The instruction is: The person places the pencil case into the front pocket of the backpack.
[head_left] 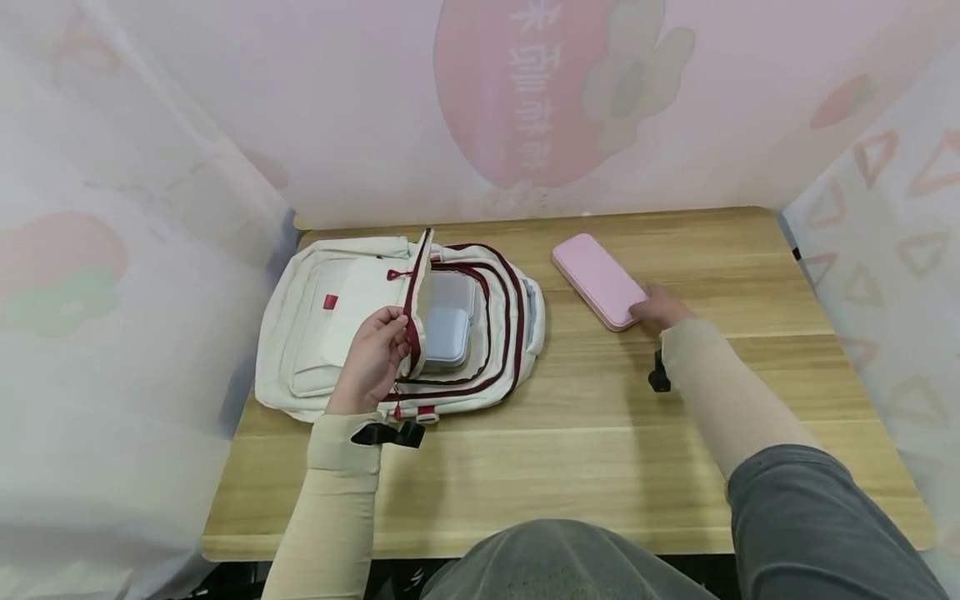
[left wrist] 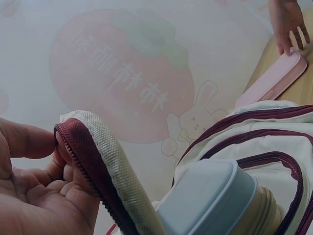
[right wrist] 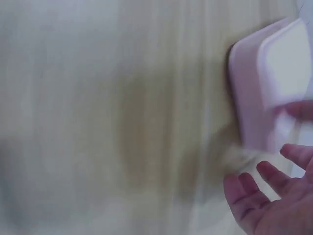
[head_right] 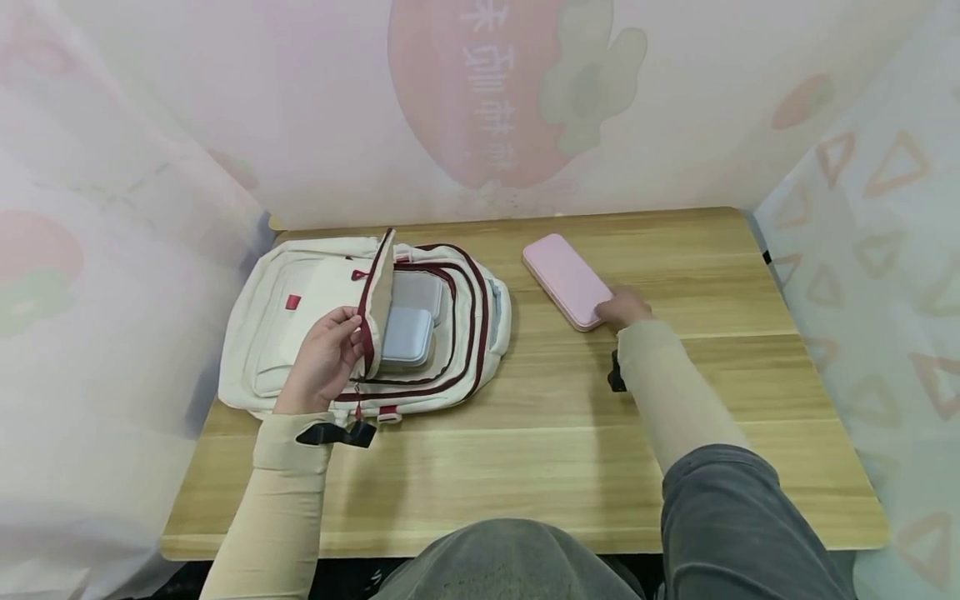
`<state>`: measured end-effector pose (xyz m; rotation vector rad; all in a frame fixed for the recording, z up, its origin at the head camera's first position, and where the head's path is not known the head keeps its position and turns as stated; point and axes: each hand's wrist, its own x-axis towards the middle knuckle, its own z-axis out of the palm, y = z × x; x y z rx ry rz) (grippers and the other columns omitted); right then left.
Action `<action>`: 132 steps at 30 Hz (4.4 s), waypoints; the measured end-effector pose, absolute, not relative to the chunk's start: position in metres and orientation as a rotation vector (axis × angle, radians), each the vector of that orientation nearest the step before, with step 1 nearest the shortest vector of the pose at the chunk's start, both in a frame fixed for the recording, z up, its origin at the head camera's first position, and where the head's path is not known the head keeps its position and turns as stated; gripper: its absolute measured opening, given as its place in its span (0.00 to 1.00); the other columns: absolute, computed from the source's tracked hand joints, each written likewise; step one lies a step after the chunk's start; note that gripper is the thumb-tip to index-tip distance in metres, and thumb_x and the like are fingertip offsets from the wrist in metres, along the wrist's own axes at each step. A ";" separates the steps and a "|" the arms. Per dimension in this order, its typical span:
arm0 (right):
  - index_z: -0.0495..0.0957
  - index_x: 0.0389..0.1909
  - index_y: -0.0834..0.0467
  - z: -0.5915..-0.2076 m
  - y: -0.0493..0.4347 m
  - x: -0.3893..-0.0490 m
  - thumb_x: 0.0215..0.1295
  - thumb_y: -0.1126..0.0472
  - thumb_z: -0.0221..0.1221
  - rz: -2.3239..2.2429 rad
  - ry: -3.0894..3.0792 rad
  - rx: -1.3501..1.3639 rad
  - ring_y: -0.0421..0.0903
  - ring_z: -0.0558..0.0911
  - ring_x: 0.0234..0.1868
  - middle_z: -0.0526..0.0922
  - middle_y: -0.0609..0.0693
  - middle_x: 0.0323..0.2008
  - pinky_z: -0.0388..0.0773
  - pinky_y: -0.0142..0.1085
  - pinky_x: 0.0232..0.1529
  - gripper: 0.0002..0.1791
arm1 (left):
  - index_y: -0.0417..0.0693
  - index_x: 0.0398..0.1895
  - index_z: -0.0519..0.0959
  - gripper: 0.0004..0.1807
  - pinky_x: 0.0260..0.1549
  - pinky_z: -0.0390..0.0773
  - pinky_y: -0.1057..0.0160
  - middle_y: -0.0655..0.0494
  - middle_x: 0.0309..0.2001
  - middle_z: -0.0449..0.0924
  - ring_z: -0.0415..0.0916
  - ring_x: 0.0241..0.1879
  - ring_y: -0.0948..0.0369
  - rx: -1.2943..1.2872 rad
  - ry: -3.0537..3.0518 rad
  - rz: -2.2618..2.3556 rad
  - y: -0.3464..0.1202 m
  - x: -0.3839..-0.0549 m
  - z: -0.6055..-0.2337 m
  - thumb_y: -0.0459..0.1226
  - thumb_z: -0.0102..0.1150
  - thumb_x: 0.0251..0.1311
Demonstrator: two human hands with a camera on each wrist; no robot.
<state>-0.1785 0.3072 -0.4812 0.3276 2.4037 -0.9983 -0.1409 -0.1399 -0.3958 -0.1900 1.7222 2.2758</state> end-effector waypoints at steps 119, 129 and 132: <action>0.52 0.82 0.44 -0.438 0.241 -0.186 0.81 0.66 0.48 -2.410 1.522 0.677 0.45 0.84 0.39 0.71 0.56 0.55 0.82 0.41 0.53 0.35 | 0.41 0.40 0.69 0.08 0.29 0.70 0.70 0.57 0.28 0.71 0.69 0.26 0.65 -0.182 1.723 2.283 -0.139 -0.139 -0.392 0.29 0.40 0.81; 0.54 0.82 0.44 -0.444 0.222 -0.191 0.82 0.66 0.48 -2.368 1.552 0.653 0.47 0.82 0.43 0.71 0.57 0.55 0.76 0.45 0.61 0.33 | 0.40 0.42 0.68 0.07 0.28 0.70 0.70 0.57 0.29 0.71 0.69 0.27 0.66 -0.200 1.733 2.272 -0.138 -0.138 -0.390 0.28 0.39 0.80; 0.53 0.82 0.45 -0.445 0.216 -0.192 0.82 0.66 0.47 -2.362 1.558 0.645 0.47 0.82 0.44 0.70 0.57 0.55 0.76 0.46 0.62 0.34 | 0.40 0.42 0.69 0.07 0.28 0.70 0.71 0.57 0.29 0.71 0.69 0.27 0.65 -0.205 1.726 2.279 -0.137 -0.138 -0.390 0.28 0.39 0.80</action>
